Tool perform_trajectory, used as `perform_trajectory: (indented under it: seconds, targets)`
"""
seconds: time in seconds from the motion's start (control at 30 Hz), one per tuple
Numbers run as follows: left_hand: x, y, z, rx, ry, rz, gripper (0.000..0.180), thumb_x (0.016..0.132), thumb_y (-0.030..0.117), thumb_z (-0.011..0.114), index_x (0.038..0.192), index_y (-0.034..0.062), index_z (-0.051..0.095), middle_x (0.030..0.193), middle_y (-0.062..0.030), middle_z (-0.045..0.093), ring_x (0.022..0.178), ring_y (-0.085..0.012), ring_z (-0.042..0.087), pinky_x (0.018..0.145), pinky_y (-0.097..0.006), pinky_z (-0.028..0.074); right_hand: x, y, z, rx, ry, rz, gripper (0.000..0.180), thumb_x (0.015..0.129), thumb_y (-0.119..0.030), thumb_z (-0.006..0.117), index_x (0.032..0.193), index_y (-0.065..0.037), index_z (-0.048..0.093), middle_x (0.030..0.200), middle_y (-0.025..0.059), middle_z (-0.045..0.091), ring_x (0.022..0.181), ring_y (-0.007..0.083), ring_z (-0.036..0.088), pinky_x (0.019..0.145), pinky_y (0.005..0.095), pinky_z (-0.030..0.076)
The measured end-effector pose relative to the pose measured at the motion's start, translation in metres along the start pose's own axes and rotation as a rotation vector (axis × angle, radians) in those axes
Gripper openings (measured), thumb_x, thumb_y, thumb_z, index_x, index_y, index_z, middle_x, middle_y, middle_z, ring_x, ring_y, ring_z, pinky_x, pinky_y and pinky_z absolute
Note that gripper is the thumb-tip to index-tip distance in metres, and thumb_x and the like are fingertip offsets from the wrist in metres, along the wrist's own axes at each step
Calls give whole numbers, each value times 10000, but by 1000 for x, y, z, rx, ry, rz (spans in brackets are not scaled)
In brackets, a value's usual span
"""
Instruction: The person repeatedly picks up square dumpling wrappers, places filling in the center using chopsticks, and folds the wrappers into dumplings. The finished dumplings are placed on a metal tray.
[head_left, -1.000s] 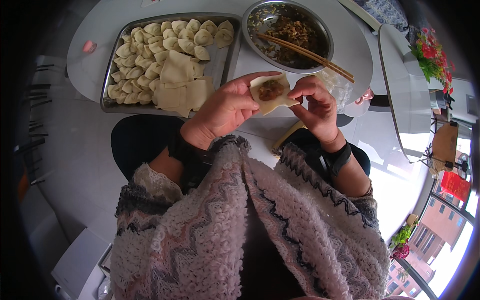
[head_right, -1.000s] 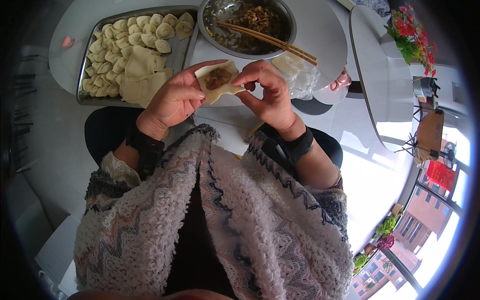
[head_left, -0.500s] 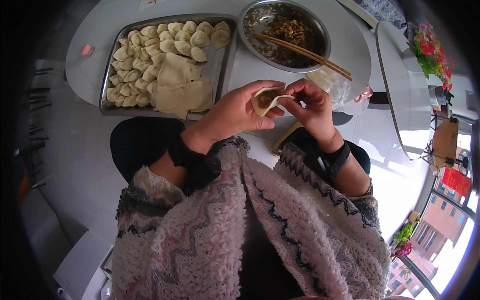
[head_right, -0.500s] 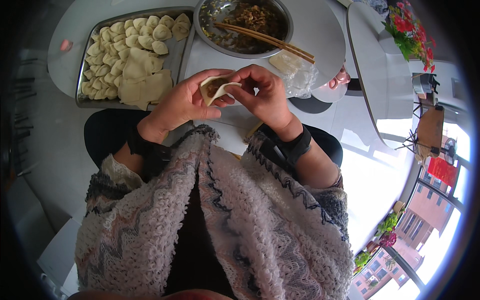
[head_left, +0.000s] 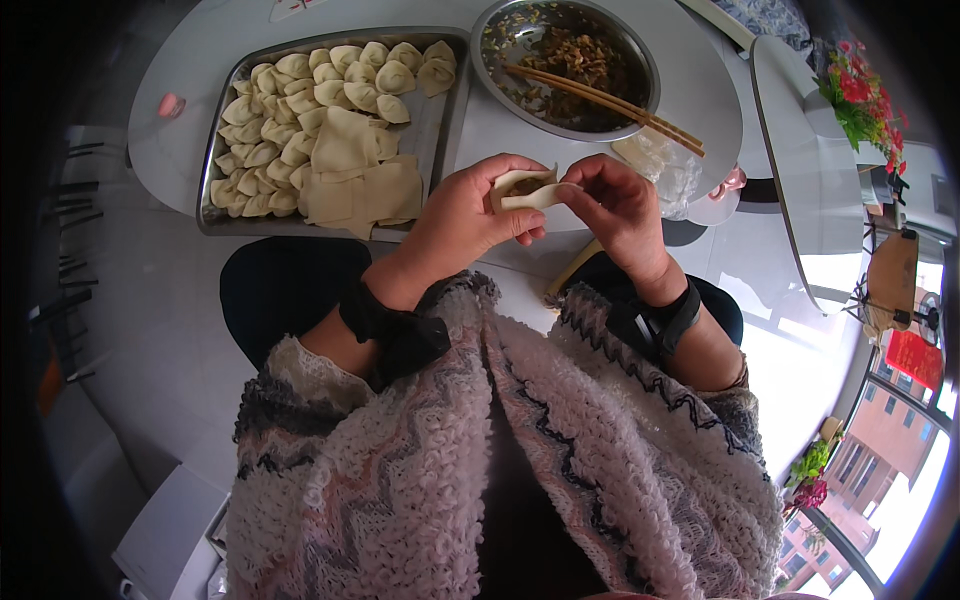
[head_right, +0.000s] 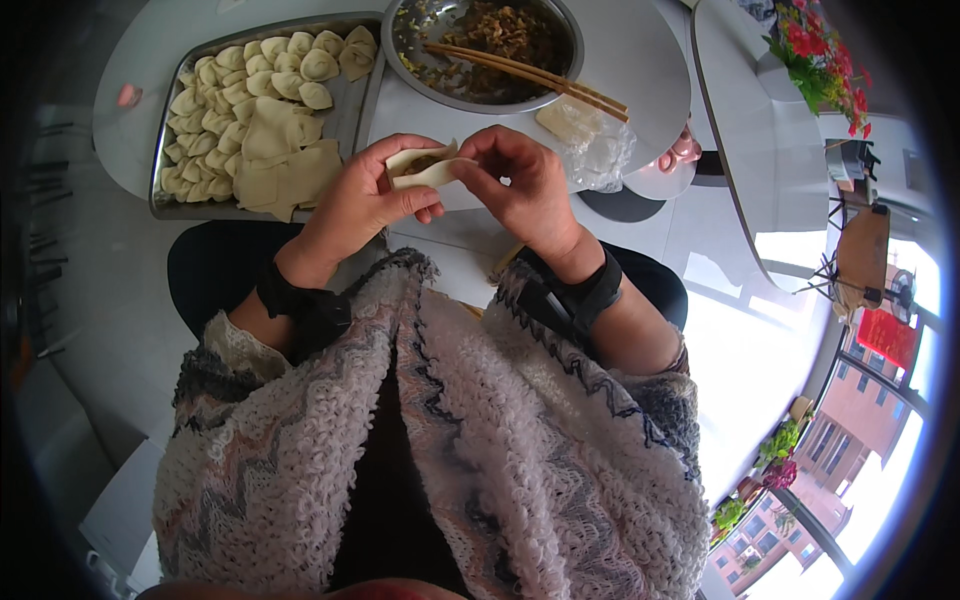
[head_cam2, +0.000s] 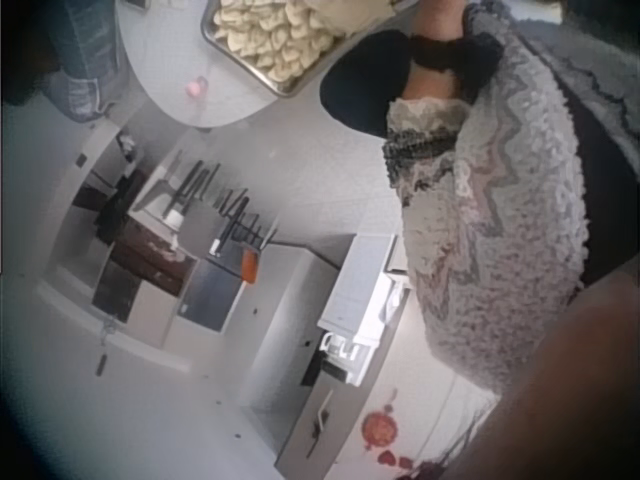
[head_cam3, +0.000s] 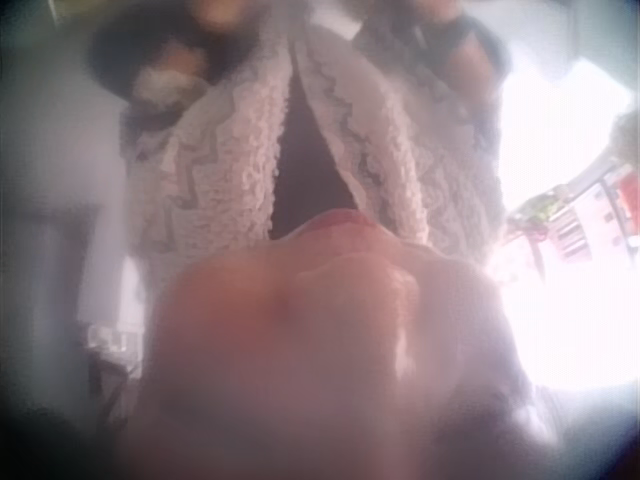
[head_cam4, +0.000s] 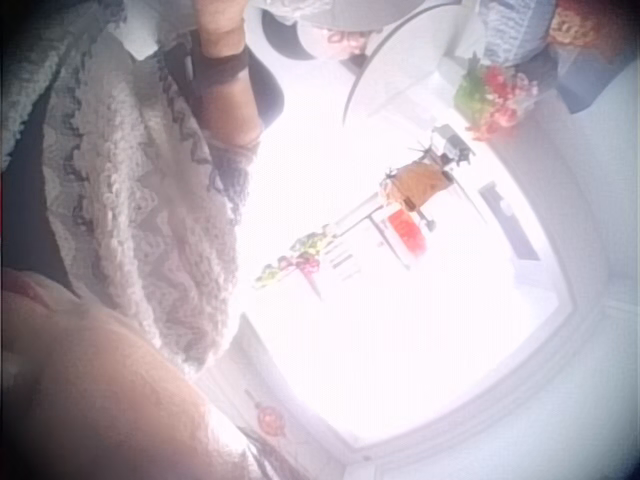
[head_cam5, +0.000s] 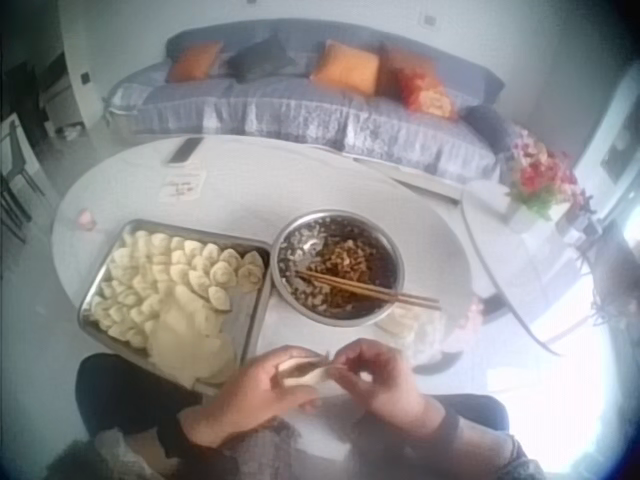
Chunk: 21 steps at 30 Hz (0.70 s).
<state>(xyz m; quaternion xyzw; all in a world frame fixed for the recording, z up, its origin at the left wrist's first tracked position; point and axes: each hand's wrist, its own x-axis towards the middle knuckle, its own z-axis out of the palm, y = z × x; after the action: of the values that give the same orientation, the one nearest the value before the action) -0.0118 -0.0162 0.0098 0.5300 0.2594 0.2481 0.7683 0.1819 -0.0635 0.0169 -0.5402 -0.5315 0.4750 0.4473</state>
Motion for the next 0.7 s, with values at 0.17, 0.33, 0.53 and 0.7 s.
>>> perform_trajectory:
  seconds: [0.17,0.33,0.53,0.7]
  targets:
    - [-1,-1,0,53,-16,2,299,906,78,554,1175,-35,487,970,-90,611,776,-125,619,662,-235,501,1,-2,-1,48,-33,18,83,849,-36,626,915,-2,590,813,13,623,756,57,575,687,198,464]
    - [0,-3,0,40,-10,21,277,930,73,505,1183,-38,490,967,-99,615,782,-135,621,661,-237,496,-1,-4,-3,125,-72,-7,120,856,-20,614,964,-10,563,877,1,591,797,49,549,704,188,435]
    - [-2,-2,0,70,28,82,264,936,80,495,1174,-31,521,976,-92,616,783,-137,622,659,-232,485,0,1,-2,100,-13,-28,216,813,48,640,999,-10,545,889,4,585,807,56,555,731,192,452]
    - [-1,0,0,76,22,94,270,937,87,495,1180,-25,531,975,-86,616,780,-130,621,652,-228,479,0,1,-2,141,-9,11,231,809,59,641,1020,-1,568,892,20,607,829,68,571,752,203,466]
